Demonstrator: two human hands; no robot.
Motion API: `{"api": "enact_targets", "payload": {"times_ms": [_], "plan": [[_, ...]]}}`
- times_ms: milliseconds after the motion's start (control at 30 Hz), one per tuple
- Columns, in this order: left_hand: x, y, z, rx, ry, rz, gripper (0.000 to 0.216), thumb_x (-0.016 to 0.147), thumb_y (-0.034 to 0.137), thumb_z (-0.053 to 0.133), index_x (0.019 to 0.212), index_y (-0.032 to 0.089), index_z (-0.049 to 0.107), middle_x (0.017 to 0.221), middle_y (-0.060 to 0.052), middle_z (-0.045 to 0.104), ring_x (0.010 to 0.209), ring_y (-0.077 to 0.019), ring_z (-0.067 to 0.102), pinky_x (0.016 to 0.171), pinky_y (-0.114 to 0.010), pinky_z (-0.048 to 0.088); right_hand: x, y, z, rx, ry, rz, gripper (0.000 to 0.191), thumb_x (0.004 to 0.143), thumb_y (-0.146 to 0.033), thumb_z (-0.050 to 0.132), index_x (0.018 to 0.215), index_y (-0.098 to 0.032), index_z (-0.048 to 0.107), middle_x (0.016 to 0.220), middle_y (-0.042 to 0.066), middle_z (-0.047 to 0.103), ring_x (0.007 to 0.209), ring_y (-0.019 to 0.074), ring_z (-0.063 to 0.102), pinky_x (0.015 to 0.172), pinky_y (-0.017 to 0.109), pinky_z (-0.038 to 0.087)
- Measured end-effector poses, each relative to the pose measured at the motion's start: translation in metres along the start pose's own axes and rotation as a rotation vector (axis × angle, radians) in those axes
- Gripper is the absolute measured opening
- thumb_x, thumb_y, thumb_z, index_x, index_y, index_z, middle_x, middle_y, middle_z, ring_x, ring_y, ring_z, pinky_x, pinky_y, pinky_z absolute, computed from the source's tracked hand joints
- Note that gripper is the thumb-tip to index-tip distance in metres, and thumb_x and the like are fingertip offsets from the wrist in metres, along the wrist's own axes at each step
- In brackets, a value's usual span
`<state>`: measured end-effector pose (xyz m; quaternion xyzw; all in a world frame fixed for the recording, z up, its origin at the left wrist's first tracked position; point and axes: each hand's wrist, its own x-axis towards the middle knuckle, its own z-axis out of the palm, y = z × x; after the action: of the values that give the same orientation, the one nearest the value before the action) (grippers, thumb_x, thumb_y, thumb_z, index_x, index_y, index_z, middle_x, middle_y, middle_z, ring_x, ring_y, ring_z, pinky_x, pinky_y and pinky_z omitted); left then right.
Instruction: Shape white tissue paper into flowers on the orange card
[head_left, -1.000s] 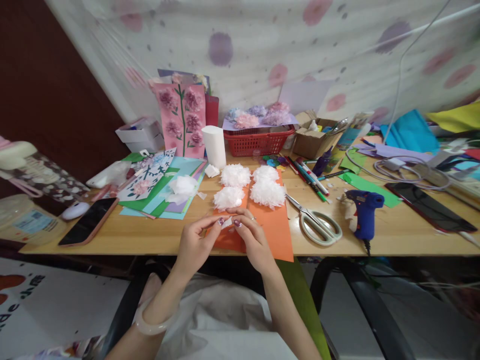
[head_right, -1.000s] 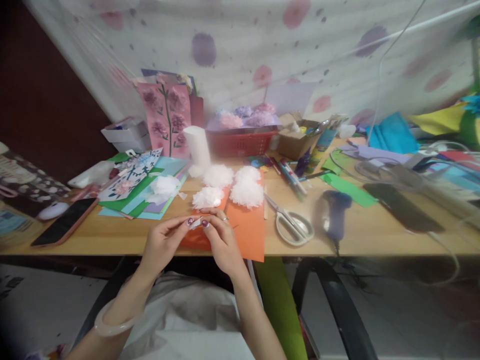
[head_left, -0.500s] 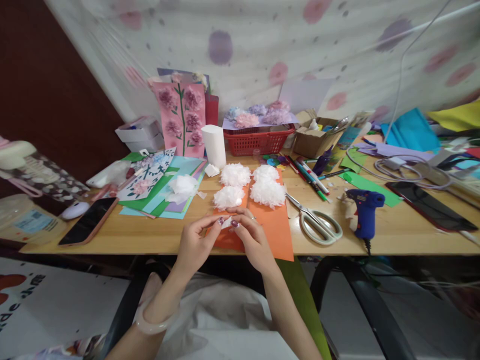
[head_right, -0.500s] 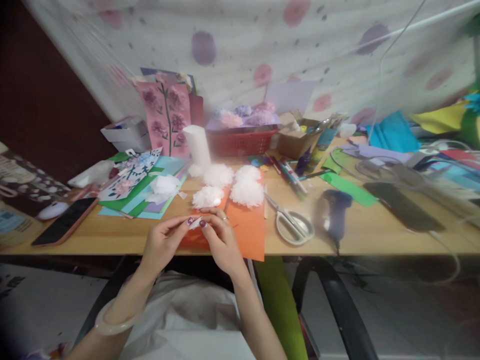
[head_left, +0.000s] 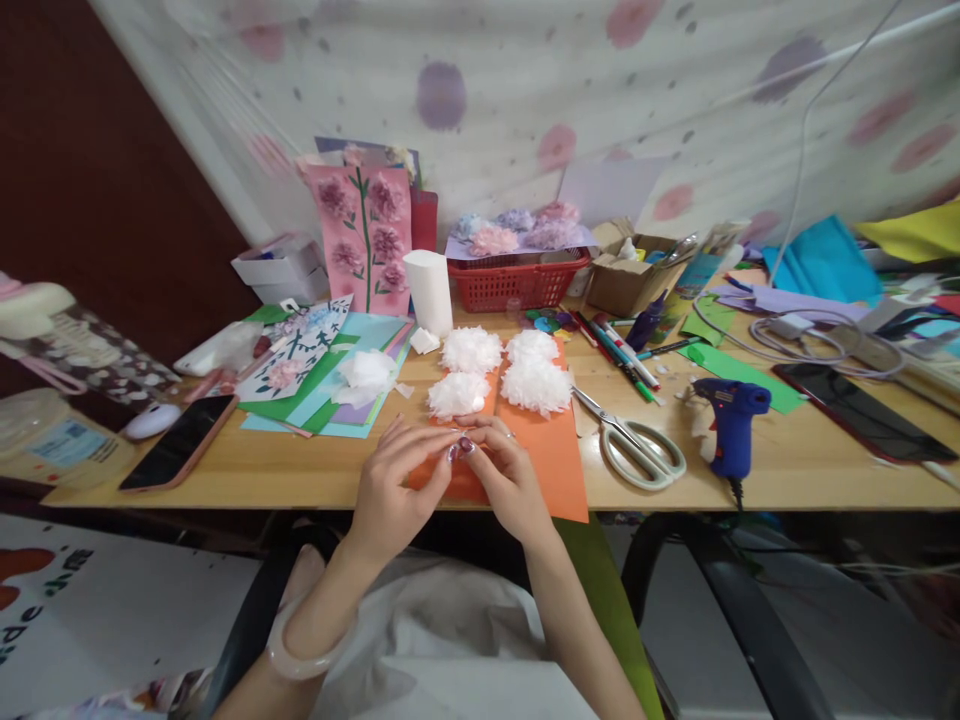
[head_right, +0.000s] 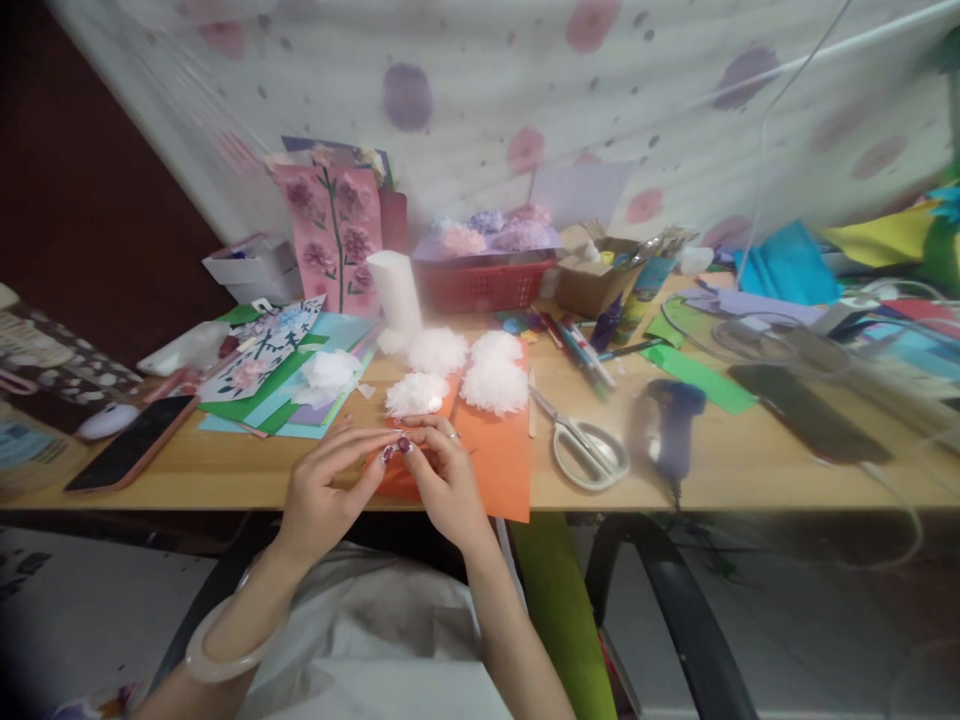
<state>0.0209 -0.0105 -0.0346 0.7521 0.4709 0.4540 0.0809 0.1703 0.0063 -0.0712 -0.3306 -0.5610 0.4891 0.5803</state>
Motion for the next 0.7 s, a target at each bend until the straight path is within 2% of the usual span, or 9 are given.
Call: {"api": "enact_targets", "payload": {"times_ms": [200,467,700], "plan": [[-0.0028,-0.0057,0.0036,-0.073,0.031,-0.053,0.023,0.088,0.018,0.058,0.096,0.021,0.079,0.099,-0.006,0.080,0.093,-0.0207,0.075,0.105,-0.040,0.050,-0.0004,-0.0021,-0.0032,-0.005,-0.068,-0.042,0.026,0.096,-0.043,0.057,0.092,-0.026,0.075,0.118,0.008,0.063,0.121,0.0230,0.057,0.108,0.041,0.041],[-0.0009,-0.0029,0.0035,-0.193,0.047,-0.174,0.020,0.085,0.020,0.060,0.090,0.022,0.080,0.096,-0.005,0.081,0.095,-0.0223,0.075,0.099,-0.038,0.055,-0.0007,-0.0028,-0.0028,0.037,-0.069,-0.012,0.022,0.094,-0.041,0.060,0.092,-0.026,0.076,0.120,0.008,0.061,0.123,0.0228,0.056,0.108,0.041,0.042],[-0.0011,-0.0015,0.0049,-0.199,0.030,-0.172,0.019,0.083,0.019,0.063,0.092,0.021,0.079,0.099,-0.006,0.081,0.096,-0.0225,0.075,0.099,-0.038,0.056,-0.0006,-0.0011,-0.0020,0.002,-0.037,-0.016,0.019,0.093,-0.038,0.062,0.088,-0.025,0.074,0.118,0.009,0.061,0.121,0.0229,0.057,0.105,0.040,0.044]]}}
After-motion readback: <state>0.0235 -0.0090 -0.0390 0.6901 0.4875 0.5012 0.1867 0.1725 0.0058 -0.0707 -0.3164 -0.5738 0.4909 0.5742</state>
